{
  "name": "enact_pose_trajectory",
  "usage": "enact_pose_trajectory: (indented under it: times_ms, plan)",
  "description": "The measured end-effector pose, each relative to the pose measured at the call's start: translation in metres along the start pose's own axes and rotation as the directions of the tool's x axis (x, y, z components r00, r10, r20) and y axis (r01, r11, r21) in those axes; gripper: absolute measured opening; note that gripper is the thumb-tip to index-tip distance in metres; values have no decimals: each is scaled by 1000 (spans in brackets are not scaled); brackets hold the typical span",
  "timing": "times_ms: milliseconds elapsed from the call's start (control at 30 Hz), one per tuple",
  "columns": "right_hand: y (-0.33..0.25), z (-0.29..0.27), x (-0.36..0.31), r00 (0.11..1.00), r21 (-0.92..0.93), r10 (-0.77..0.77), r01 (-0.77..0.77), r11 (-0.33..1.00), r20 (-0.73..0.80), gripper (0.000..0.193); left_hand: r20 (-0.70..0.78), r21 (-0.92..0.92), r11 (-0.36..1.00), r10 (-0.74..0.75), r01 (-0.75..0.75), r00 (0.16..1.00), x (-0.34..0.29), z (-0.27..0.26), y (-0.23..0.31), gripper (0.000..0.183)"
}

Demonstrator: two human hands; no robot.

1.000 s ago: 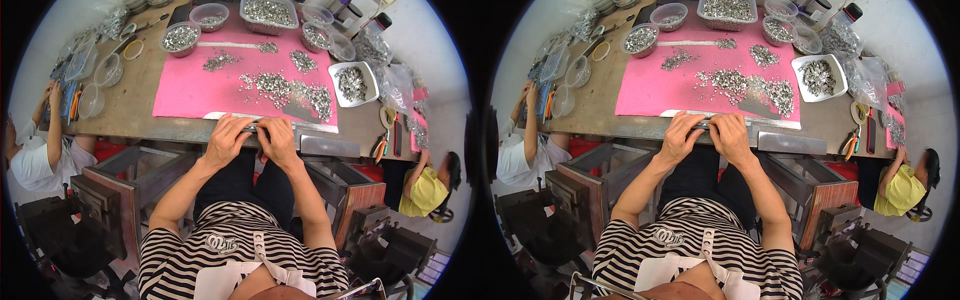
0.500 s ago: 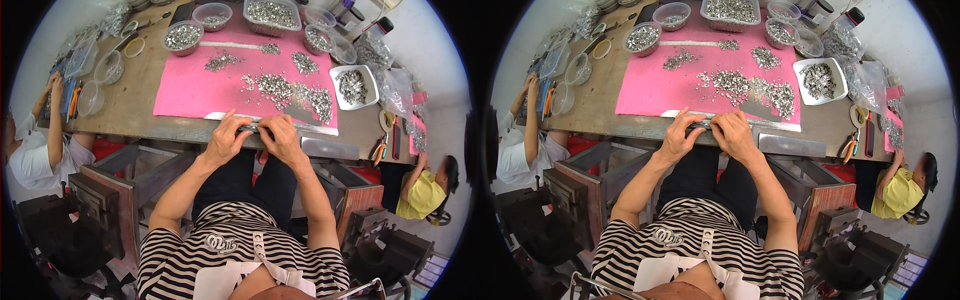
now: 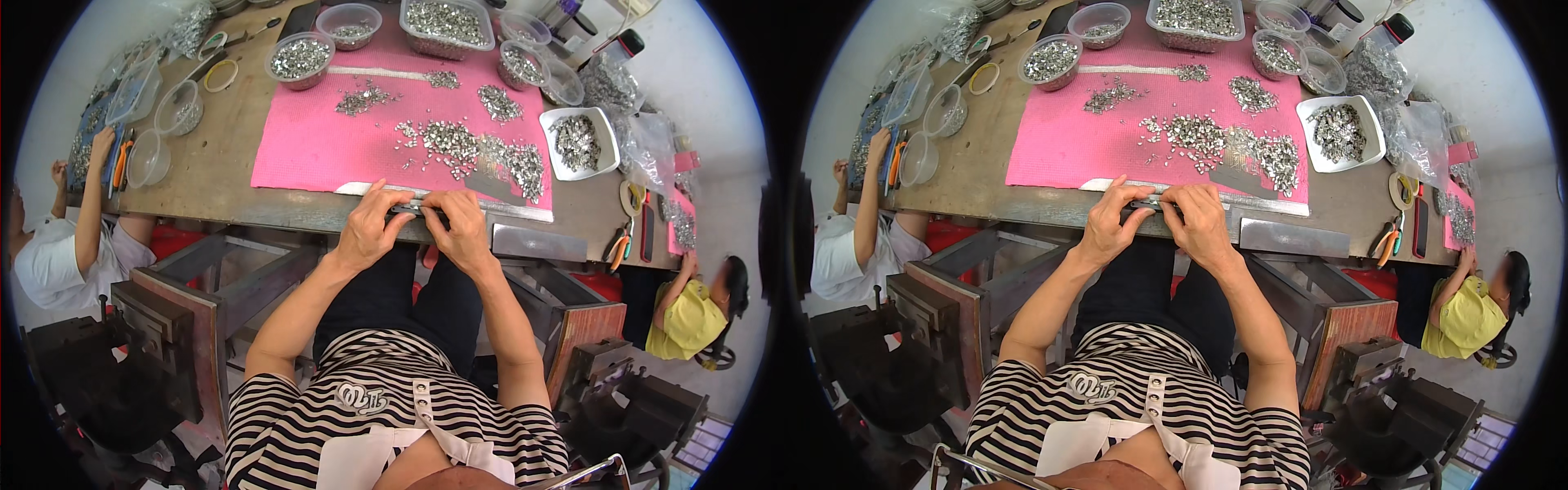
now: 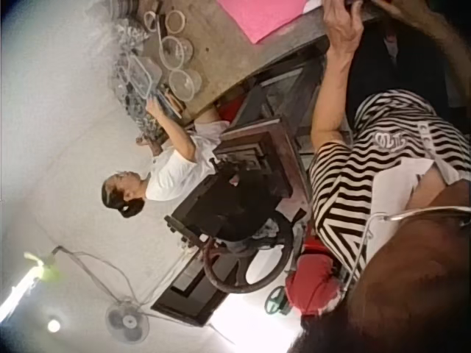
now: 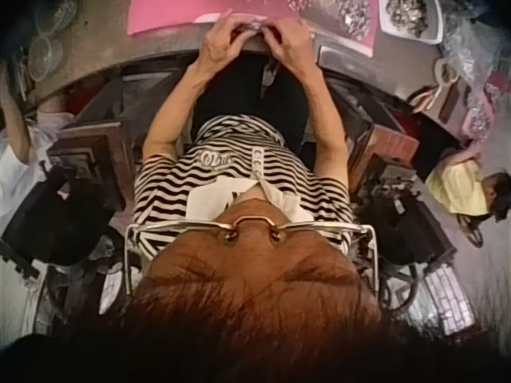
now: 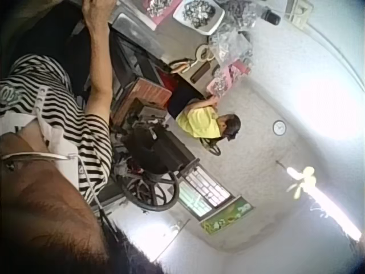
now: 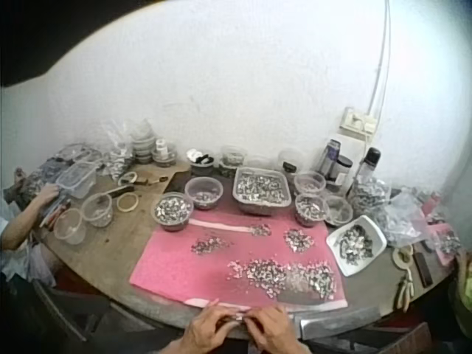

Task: The person aligns small metal pieces into a metal mold strip by hand, places the loaded strip into a manual press machine, and turns the press wheel.

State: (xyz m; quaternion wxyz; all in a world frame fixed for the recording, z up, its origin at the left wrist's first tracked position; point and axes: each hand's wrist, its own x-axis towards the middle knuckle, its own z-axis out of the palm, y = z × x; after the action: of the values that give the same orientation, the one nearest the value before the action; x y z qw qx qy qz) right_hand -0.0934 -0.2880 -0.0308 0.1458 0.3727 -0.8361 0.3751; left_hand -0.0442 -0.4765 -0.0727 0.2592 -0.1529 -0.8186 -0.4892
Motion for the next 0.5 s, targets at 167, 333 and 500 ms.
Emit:
enact_pose_trajectory:
  times_ms: [167,333,500]
  plan:
    - [-3,-2,4,993,-107,-116,116,988,1,17,3,-1,1000,-3,3,1000,1,0,1,31]
    - [-4,-11,2,973,-199,-197,217,956,117,22,3,-9,1000,2,-2,1000,1,-2,2,31]
    - [-7,-11,-4,978,-206,-169,191,960,119,20,5,-10,1000,2,-2,1000,1,-3,3,31]
